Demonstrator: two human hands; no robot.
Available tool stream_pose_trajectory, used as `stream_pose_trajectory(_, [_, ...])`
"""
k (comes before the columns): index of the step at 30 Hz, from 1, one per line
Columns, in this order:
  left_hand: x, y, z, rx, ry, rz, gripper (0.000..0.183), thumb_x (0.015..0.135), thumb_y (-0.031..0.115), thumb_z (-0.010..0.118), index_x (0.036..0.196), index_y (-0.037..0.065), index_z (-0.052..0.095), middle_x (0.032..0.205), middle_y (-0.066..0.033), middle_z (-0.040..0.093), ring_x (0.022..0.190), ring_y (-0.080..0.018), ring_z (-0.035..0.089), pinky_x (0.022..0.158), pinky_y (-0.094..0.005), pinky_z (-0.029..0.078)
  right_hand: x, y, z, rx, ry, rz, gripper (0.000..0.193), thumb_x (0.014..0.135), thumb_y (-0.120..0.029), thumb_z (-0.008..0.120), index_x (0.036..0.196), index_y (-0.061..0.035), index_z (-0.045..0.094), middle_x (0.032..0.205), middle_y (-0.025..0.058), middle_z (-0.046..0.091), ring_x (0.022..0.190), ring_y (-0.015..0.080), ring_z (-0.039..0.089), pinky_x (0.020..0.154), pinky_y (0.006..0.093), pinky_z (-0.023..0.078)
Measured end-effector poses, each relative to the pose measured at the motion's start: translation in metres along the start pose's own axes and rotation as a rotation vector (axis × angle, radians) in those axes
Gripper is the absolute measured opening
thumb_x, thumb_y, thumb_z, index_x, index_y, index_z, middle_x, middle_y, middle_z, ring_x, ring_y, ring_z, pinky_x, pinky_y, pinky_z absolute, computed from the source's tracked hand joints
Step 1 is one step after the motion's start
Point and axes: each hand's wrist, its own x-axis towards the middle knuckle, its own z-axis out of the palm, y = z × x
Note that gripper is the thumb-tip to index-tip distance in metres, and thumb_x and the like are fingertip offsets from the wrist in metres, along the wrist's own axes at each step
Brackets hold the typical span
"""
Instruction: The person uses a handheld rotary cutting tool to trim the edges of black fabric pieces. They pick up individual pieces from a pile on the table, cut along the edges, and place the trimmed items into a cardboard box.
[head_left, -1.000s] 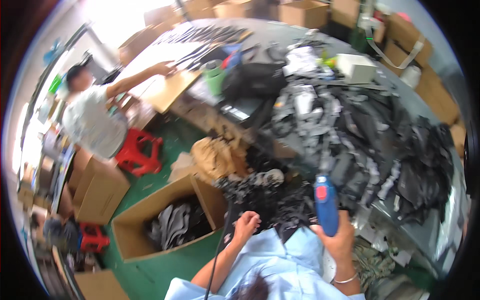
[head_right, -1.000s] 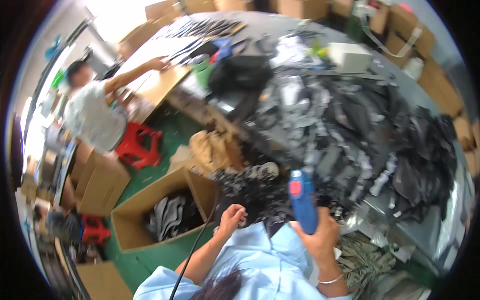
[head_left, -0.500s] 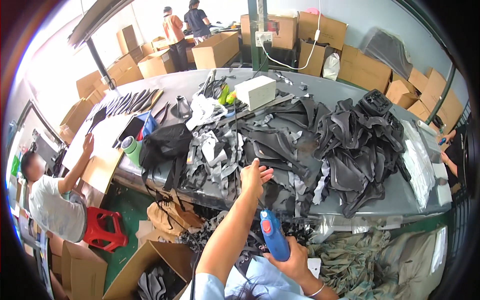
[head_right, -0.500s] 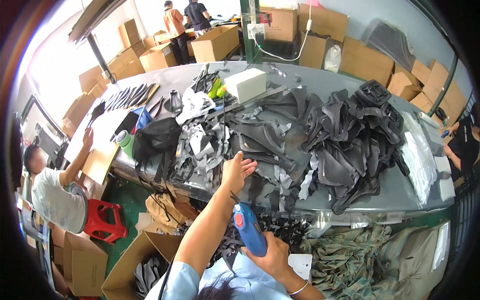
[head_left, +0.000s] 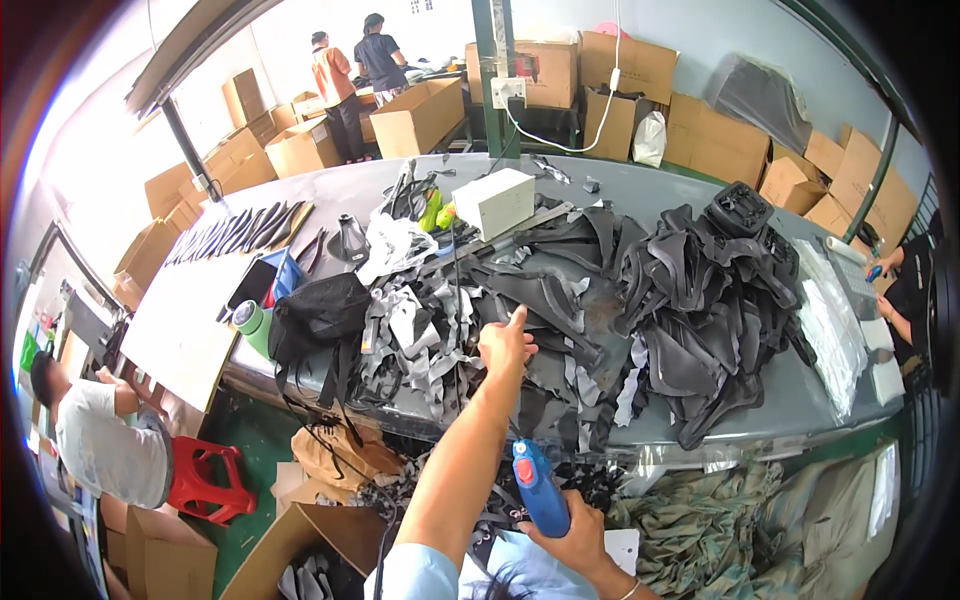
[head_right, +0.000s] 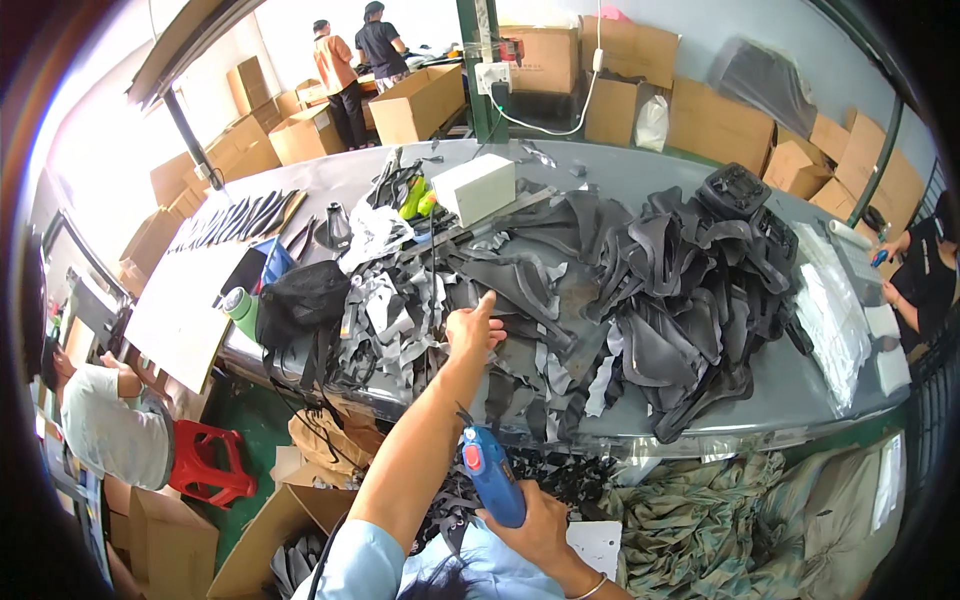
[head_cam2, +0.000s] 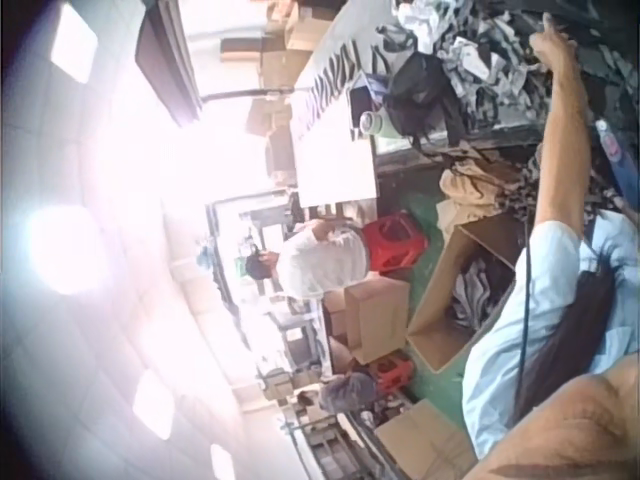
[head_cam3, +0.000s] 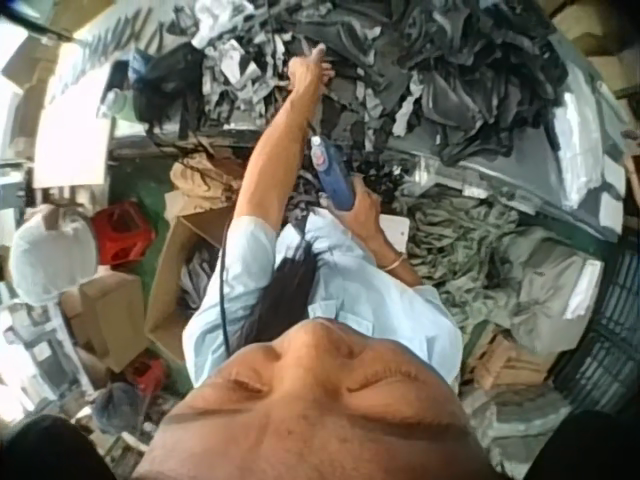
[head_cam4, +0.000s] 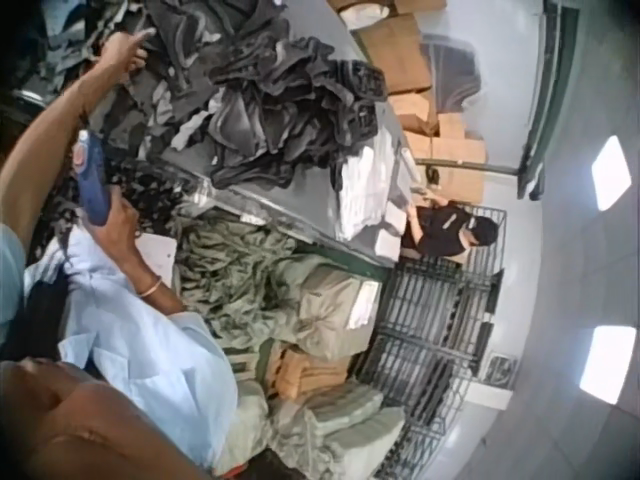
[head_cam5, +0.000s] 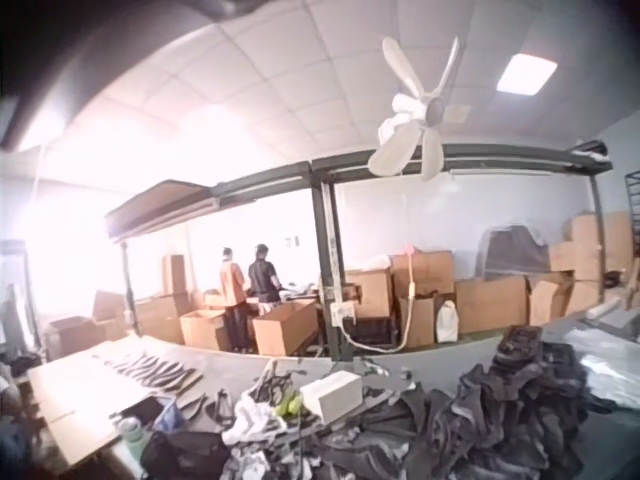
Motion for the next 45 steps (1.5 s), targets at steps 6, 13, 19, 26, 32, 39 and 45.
stream_pose_trajectory(6, [0.022,0.0,-0.02,-0.212,-0.151,0.089,0.019,0.081,0.018,0.065,0.088,0.004,0.053,0.075,-0.0056,0.055,0.06,-0.0151,0.056,0.052,-0.0269,0.048,0.002,-0.003,-0.005,0.047,0.043,0.063,0.051,0.062,-0.035,0.084,0.086,-0.0011,0.054,0.069,0.0154,0.063,0.06,0.0301,0.065,0.056,0.0362,0.051])
stream_pose_trajectory(13, [-0.009,-0.005,-0.081,-0.502,-0.318,0.081,0.008,0.084,0.013,0.059,0.08,0.014,0.051,0.078,0.0032,0.051,0.068,-0.0112,0.053,0.065,-0.0298,0.048,0.017,0.006,-0.022,0.172,0.236,0.162,0.048,0.065,-0.028,0.083,0.09,-0.0009,0.053,0.07,0.0144,0.064,0.061,0.0259,0.065,0.06,0.0354,0.051])
stream_pose_trajectory(19, [-0.023,-0.037,-0.09,-0.547,-0.379,-0.003,0.015,0.087,0.013,0.058,0.077,0.018,0.048,0.078,0.0065,0.055,0.066,-0.0086,0.054,0.059,-0.0255,0.045,0.054,0.003,-0.032,0.222,0.386,0.127,0.048,0.069,-0.025,0.082,0.096,-0.0012,0.05,0.078,0.0099,0.067,0.069,0.0211,0.066,0.067,0.0331,0.051])
stream_pose_trajectory(26, [-0.063,-0.047,-0.076,-0.623,-0.453,0.086,0.012,0.088,0.011,0.058,0.082,0.014,0.048,0.08,0.0023,0.059,0.073,-0.009,0.059,0.069,-0.0271,0.049,0.102,0.006,-0.026,0.224,0.385,0.19,0.055,0.066,-0.033,0.083,0.095,0.0009,0.051,0.08,0.0136,0.065,0.074,0.0264,0.064,0.071,0.0363,0.049])
stream_pose_trajectory(32, [-0.085,-0.057,-0.082,-0.581,-0.408,0.226,0.004,0.091,0.013,0.056,0.093,0.012,0.052,0.094,-0.0003,0.059,0.087,-0.0083,0.056,0.077,-0.0266,0.046,0.115,0.001,-0.018,0.245,0.363,0.105,0.041,0.069,-0.018,0.079,0.094,-0.0001,0.053,0.079,0.0106,0.059,0.069,0.0225,0.058,0.068,0.0337,0.047])
stream_pose_trajectory(39, [-0.1,-0.057,-0.087,-0.375,-0.261,0.013,0.041,0.092,0.031,0.055,0.126,0.014,0.039,0.114,-0.0024,0.054,0.101,-0.0149,0.054,0.083,-0.0351,0.048,0.115,-0.023,-0.02,0.813,0.138,0.255,0.039,0.07,-0.005,0.073,0.104,-0.0016,0.054,0.083,0.0007,0.055,0.069,0.0086,0.052,0.063,0.0229,0.043])
stream_pose_trajectory(45, [-0.071,-0.079,-0.109,-0.713,-0.604,-0.111,0.041,0.091,0.03,0.055,0.124,0.008,0.047,0.117,-0.0056,0.059,0.1,-0.021,0.059,0.087,-0.0375,0.046,0.114,-0.018,-0.018,0.8,0.151,0.153,0.042,0.07,-0.003,0.071,0.108,-0.0014,0.054,0.082,-0.0014,0.052,0.067,0.0081,0.051,0.063,0.0233,0.044])
